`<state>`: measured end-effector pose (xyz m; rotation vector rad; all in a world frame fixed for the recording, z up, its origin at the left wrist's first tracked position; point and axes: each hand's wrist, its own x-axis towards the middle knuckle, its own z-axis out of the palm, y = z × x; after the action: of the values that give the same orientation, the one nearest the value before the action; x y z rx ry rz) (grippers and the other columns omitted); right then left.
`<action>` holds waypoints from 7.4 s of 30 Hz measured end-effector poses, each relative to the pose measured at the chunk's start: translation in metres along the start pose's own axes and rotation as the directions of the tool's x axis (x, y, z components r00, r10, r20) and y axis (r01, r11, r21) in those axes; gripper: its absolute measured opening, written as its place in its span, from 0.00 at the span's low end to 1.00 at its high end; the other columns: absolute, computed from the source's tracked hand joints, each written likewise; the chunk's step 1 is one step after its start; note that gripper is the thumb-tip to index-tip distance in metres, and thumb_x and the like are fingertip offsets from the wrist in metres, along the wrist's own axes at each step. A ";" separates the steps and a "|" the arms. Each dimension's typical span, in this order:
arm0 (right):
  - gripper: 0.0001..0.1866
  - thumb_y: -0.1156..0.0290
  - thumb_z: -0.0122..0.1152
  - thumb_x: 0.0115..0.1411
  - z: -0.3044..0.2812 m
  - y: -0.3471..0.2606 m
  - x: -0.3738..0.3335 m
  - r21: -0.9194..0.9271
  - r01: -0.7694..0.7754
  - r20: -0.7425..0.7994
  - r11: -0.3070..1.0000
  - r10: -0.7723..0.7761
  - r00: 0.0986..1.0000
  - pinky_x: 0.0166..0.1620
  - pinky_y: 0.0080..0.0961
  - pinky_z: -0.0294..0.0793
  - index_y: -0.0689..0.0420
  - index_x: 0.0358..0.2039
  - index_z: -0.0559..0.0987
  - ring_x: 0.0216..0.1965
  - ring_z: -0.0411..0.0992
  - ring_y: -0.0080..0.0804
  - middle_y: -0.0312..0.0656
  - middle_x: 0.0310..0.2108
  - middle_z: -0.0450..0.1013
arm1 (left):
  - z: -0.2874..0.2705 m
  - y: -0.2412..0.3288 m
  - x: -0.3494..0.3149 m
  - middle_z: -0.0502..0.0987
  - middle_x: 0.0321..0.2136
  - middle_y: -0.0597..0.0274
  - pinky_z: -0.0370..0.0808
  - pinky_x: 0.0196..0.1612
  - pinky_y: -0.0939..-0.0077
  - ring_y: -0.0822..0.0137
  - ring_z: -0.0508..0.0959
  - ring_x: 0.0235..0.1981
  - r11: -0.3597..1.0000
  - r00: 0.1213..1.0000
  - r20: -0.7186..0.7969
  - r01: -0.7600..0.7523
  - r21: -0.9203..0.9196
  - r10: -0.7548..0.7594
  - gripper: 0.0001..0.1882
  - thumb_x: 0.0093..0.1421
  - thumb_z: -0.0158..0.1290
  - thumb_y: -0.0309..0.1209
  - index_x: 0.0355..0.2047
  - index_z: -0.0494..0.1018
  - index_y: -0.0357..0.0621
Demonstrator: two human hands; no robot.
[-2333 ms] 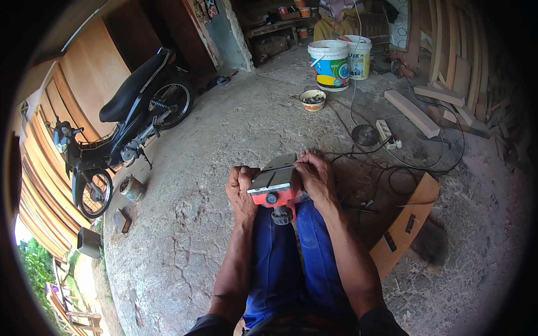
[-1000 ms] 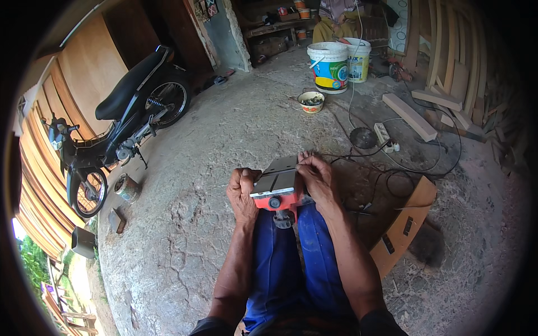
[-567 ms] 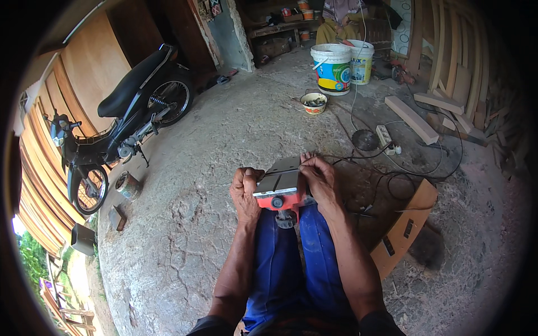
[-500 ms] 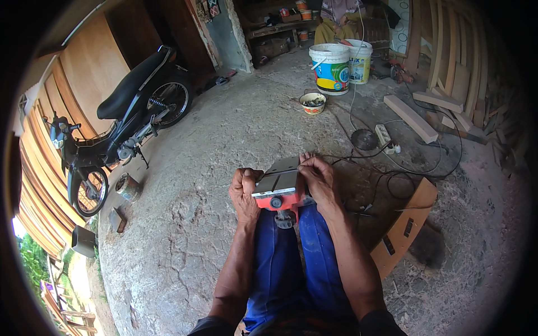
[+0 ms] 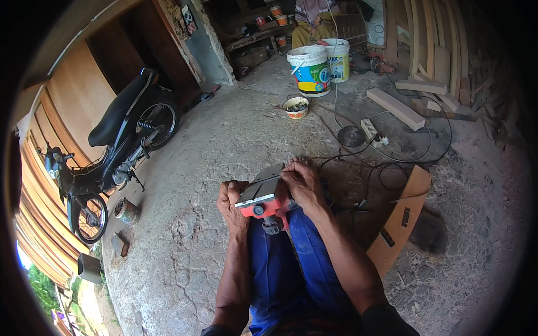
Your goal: The person sits on the floor and assembles a red and silver metal device using a T-handle Allen key. They tighten screws on the device, remove their glasses, and continue adjusting the components.
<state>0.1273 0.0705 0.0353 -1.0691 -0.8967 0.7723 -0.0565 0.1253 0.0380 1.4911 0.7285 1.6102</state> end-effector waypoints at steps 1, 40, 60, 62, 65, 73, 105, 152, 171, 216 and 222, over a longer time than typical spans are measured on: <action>0.03 0.77 0.63 0.64 0.001 -0.001 0.000 -0.010 0.004 0.006 1.000 -0.004 1.000 0.51 0.23 0.70 0.62 0.33 0.80 0.40 0.70 0.18 0.33 0.34 0.74 | -0.001 0.000 0.000 0.81 0.30 0.59 0.75 0.41 0.72 0.73 0.76 0.33 1.000 1.000 -0.003 0.002 -0.010 -0.002 0.15 0.75 0.48 0.34 0.32 0.72 0.38; 0.25 0.67 0.54 0.68 -0.228 0.293 -0.148 -0.731 -0.478 -0.413 0.487 0.242 0.878 0.60 0.47 0.71 0.61 0.64 0.71 0.57 0.72 0.56 0.56 0.55 0.74 | -0.027 0.034 -0.039 0.69 0.29 0.56 0.76 0.51 0.52 0.58 0.76 0.41 0.932 0.949 -0.034 -0.300 0.203 0.313 0.21 0.73 0.45 0.44 0.27 0.64 0.42; 0.16 0.76 0.63 0.68 -0.064 -0.148 0.053 -0.667 0.380 0.440 0.641 -0.072 0.895 0.29 0.22 0.67 0.58 0.56 0.83 0.26 0.66 0.18 0.33 0.28 0.73 | -0.036 0.023 -0.045 0.72 0.32 0.61 0.75 0.54 0.50 0.62 0.75 0.37 0.898 0.903 0.028 -0.430 0.092 0.429 0.11 0.72 0.51 0.38 0.37 0.66 0.45; 0.17 0.78 0.62 0.67 -0.049 -0.166 0.058 -0.703 0.488 0.564 0.517 -0.012 0.825 0.31 0.22 0.68 0.59 0.56 0.82 0.27 0.67 0.20 0.36 0.28 0.72 | -0.036 0.022 -0.046 0.72 0.32 0.61 0.75 0.54 0.50 0.62 0.75 0.37 0.895 0.899 0.031 -0.439 0.085 0.438 0.11 0.72 0.51 0.37 0.37 0.66 0.45; 0.19 0.77 0.65 0.64 -0.039 -0.164 0.063 -0.606 0.665 0.702 0.437 -0.099 0.705 0.30 0.29 0.67 0.57 0.56 0.83 0.25 0.67 0.26 0.40 0.25 0.72 | -0.035 0.020 -0.046 0.73 0.32 0.60 0.76 0.53 0.50 0.62 0.75 0.37 0.889 0.892 0.027 -0.452 0.071 0.451 0.10 0.72 0.52 0.37 0.37 0.67 0.45; 0.19 0.75 0.64 0.65 -0.011 -0.181 0.049 -0.644 0.669 0.730 0.370 0.035 0.683 0.31 0.37 0.67 0.51 0.56 0.84 0.24 0.70 0.37 0.45 0.23 0.71 | -0.035 0.020 -0.043 0.75 0.32 0.59 0.78 0.51 0.51 0.60 0.77 0.36 0.863 0.866 0.021 -0.499 0.078 0.499 0.11 0.71 0.55 0.36 0.37 0.69 0.43; 0.19 0.74 0.65 0.65 -0.016 -0.171 0.038 -0.628 0.696 0.705 0.348 -0.125 0.698 0.28 0.32 0.65 0.50 0.57 0.84 0.22 0.66 0.30 0.39 0.21 0.68 | -0.034 0.024 -0.044 0.73 0.30 0.58 0.76 0.52 0.53 0.64 0.75 0.34 0.869 0.884 0.059 -0.468 0.161 0.464 0.14 0.74 0.49 0.39 0.35 0.67 0.44; 0.04 0.78 0.56 0.68 -0.009 0.008 0.013 -0.072 0.175 0.138 0.982 -0.164 0.977 0.65 0.28 0.65 0.66 0.38 0.77 0.60 0.73 0.33 0.52 0.53 0.79 | -0.003 0.008 -0.003 0.81 0.29 0.52 0.77 0.39 0.68 0.63 0.81 0.31 0.953 0.989 -0.037 -0.127 0.274 0.142 0.19 0.76 0.47 0.37 0.34 0.78 0.34; 0.04 0.80 0.57 0.63 -0.005 0.008 0.010 0.013 0.073 0.102 0.997 -0.074 0.992 0.67 0.30 0.64 0.64 0.33 0.79 0.61 0.71 0.35 0.52 0.50 0.80 | -0.002 0.004 -0.004 0.80 0.28 0.54 0.76 0.38 0.68 0.64 0.80 0.31 0.956 0.987 -0.069 -0.125 0.265 0.148 0.17 0.75 0.47 0.34 0.34 0.79 0.35; 0.17 0.69 0.57 0.72 -0.148 0.201 -0.137 -0.752 -0.211 -0.134 0.624 0.169 0.976 0.52 0.32 0.75 0.61 0.58 0.76 0.49 0.77 0.32 0.43 0.48 0.79 | -0.006 0.003 -0.001 0.83 0.30 0.54 0.76 0.40 0.69 0.67 0.80 0.34 0.970 0.996 -0.029 -0.077 0.229 0.086 0.19 0.75 0.47 0.38 0.35 0.78 0.35; 0.18 0.70 0.56 0.72 -0.148 0.203 -0.145 -0.740 -0.218 -0.136 0.636 0.175 0.975 0.52 0.32 0.75 0.62 0.59 0.75 0.49 0.77 0.32 0.44 0.49 0.79 | -0.006 0.003 -0.002 0.82 0.30 0.56 0.76 0.41 0.69 0.68 0.80 0.34 0.976 0.998 -0.016 -0.058 0.210 0.062 0.19 0.76 0.47 0.38 0.36 0.78 0.35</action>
<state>0.1764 -0.0530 -0.2228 -1.9532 -1.1011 0.5320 -0.0625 0.1228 0.0384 1.6608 0.8965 1.6380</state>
